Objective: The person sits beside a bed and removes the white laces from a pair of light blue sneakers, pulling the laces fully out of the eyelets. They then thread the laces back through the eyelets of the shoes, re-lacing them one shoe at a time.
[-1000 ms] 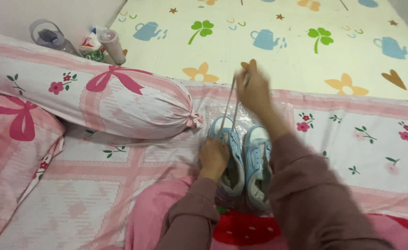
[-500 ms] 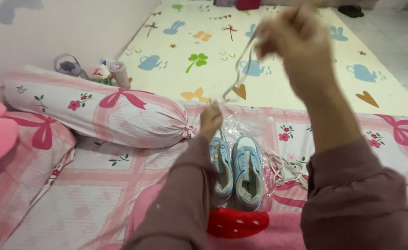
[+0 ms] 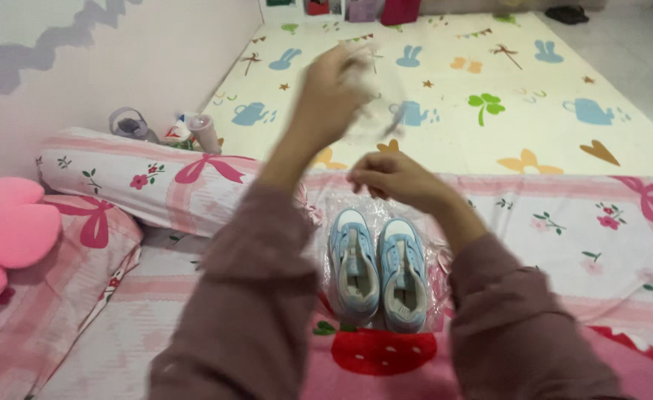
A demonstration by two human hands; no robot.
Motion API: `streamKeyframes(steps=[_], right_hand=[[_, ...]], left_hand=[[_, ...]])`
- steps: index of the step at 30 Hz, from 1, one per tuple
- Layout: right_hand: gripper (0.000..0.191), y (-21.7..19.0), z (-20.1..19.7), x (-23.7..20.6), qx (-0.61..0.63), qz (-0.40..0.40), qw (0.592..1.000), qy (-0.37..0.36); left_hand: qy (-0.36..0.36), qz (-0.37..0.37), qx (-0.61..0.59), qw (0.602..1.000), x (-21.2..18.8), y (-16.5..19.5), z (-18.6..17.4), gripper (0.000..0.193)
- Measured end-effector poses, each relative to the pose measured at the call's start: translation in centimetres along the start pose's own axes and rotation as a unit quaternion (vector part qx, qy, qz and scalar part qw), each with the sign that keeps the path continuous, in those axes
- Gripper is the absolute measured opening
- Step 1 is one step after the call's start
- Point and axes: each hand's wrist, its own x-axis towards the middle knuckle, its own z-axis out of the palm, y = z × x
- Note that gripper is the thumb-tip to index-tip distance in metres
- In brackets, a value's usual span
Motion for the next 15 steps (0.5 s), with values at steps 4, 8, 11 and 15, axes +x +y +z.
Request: streamKeyframes(steps=[4, 8, 11, 15], right_hand=[[0.025, 3.8, -4.8, -4.5, -0.043, 0.084, 0.993, -0.076], [0.024, 11.7, -6.3, -7.3, -0.035, 0.199, 0.979, 0.033], [0.031, 18.5, -5.8, -9.5, -0.124, 0.26, 0.955, 0.073], [0.043, 24.7, -4.6, -12.8, -0.343, 0.322, 0.877, 0.101]], left_hand=[[-0.089, -0.131, 0.357, 0.92, -8.6, -8.2, -7.3, 0.029], [-0.175, -0.25, 0.502, 0.809, -18.2, -14.8, -7.3, 0.032], [-0.406, -0.34, 0.537, 0.657, -22.6, -15.2, -4.2, 0.033], [-0.345, -0.278, 0.535, 0.719, -25.0, -13.1, 4.2, 0.033]])
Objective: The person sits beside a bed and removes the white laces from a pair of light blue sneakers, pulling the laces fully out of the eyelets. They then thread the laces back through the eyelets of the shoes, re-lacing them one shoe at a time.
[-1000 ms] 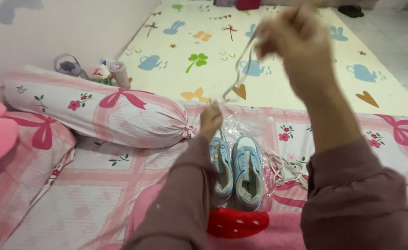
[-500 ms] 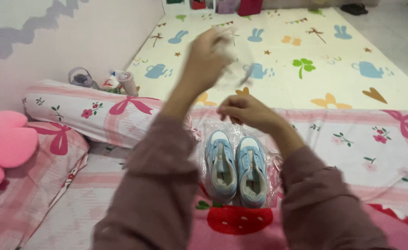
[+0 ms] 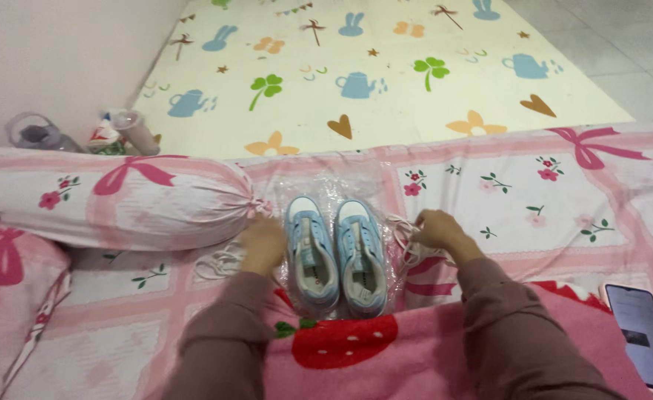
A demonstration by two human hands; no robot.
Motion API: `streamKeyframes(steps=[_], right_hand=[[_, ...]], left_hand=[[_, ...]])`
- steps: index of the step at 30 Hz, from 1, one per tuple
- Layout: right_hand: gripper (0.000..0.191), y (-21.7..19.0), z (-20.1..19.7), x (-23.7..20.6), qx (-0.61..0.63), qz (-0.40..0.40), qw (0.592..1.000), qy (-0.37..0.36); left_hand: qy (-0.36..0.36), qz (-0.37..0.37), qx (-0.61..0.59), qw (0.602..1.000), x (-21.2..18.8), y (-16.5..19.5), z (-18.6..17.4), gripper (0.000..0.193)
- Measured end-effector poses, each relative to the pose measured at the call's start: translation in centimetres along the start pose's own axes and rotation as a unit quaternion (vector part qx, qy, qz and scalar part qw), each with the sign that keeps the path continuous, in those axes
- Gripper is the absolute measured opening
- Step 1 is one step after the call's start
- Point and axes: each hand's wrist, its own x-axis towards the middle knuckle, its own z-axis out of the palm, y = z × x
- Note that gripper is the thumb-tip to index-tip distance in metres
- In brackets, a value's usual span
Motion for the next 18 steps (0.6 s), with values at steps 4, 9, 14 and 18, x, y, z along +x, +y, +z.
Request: streamKeyframes(steps=[4, 9, 14, 18], right_hand=[[0.033, 0.7, 2.5, -1.2, -0.039, 0.068, 0.997, 0.007], [0.023, -0.6, -3.2, -1.9, 0.226, -0.063, 0.969, 0.075], [0.031, -0.9, -12.8, -2.8, 0.64, -0.18, 0.747, -0.019], [0.031, 1.1, -18.7, -3.9, 0.769, -0.188, 0.61, -0.036]], left_hand=[[0.05, 0.157, -0.353, 0.921, 0.0, 12.0, 0.1, 0.045], [0.299, 0.345, -0.339, 0.822, 1.0, 20.0, -2.4, 0.1], [-0.256, 0.251, -0.725, 0.587, 2.4, 19.7, -8.9, 0.038], [-0.163, 0.222, -0.644, 0.714, 4.7, 9.3, -14.7, 0.03]])
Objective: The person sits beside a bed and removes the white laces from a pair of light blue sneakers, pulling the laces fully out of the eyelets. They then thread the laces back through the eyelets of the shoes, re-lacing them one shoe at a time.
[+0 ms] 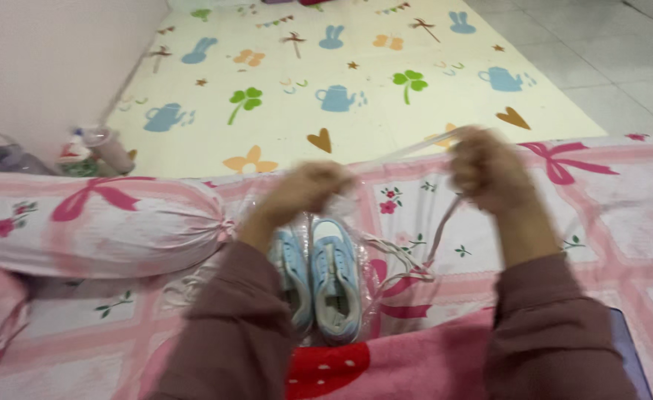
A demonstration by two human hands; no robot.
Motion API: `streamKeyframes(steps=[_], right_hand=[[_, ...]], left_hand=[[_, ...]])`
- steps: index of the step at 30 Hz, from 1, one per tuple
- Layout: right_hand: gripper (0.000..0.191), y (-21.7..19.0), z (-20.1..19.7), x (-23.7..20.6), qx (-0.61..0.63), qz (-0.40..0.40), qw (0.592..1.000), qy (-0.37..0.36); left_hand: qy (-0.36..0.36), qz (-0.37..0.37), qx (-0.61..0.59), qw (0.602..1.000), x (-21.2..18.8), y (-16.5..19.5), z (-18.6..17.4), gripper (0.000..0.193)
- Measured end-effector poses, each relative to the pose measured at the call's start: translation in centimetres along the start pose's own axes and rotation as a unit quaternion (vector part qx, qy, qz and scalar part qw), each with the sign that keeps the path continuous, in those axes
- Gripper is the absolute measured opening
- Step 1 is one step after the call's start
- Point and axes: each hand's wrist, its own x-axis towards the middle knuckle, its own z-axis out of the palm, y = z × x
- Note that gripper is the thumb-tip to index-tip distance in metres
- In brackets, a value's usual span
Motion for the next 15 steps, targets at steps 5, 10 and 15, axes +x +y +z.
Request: streamKeyframes(steps=[5, 10, 15], right_hand=[[0.02, -6.1, -1.4, -1.9, 0.033, -0.136, 0.99, 0.028], [0.022, -4.4, 6.2, -0.8, -0.171, 0.002, 0.985, 0.016], [0.02, 3.5, 20.2, 2.4, -0.478, 0.023, 0.867, -0.137]], left_hand=[[0.173, -0.003, -0.098, 0.98, -9.5, 3.8, -16.0, 0.009], [0.28, -0.082, 0.156, 0.944, -13.3, 3.9, -16.6, 0.026], [0.029, -0.021, 0.284, 0.958, -7.8, 3.0, -1.7, 0.101]])
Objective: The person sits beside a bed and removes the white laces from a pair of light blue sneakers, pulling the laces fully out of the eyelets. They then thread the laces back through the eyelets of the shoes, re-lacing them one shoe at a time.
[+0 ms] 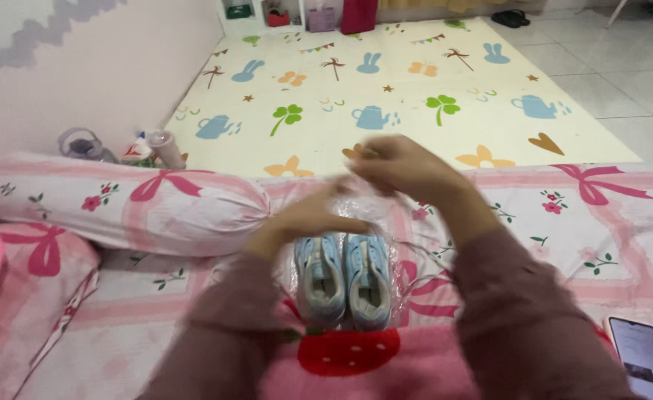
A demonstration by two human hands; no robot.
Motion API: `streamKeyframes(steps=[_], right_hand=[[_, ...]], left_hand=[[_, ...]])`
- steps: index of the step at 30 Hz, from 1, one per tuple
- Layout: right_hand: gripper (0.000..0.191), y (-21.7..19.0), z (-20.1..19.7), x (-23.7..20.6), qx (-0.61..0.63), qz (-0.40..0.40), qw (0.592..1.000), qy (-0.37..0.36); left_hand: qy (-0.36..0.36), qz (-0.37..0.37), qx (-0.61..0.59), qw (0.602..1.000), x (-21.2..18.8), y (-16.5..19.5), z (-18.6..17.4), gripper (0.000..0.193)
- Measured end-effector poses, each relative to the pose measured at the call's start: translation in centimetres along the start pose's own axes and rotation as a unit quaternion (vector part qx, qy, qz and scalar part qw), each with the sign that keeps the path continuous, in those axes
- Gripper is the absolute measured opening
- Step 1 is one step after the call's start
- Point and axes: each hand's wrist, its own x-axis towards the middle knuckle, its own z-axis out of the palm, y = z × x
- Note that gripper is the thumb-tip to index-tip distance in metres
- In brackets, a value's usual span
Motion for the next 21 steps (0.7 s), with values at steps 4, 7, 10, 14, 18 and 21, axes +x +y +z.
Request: streamKeyframes(steps=[4, 7, 10, 14, 18, 21], right_hand=[[0.013, -0.6, 1.4, 3.6, 0.067, -0.11, 0.991, 0.03], [0.013, 6.1, -1.7, 3.0, 0.002, -0.164, 0.971, 0.176], [0.014, 16.3, -3.3, -1.2, -0.176, 0.026, 0.975, 0.136], [0.038, 26.0, 1.3, -7.3, -0.322, 0.187, 0.925, -0.076], [0.026, 28.6, 5.5, -9.1, -0.385, 0.243, 0.889, -0.049], [0.017, 27.4, 4.6, -7.0, -0.385, 0.25, 0.884, -0.087]], left_hand=[[0.005, -0.017, -0.417, 0.909, 4.4, 2.3, 4.3, 0.045], [0.176, -0.099, -0.33, 0.922, 7.2, -1.4, 0.8, 0.051], [0.337, -0.075, 0.184, 0.92, 5.0, -7.9, -4.4, 0.034], [0.501, -0.15, 0.072, 0.849, 1.0, -12.1, -6.6, 0.034], [0.297, -0.312, 0.15, 0.89, -0.7, -11.8, -5.8, 0.04], [0.272, -0.328, 0.186, 0.886, -1.5, -11.2, -6.1, 0.041]])
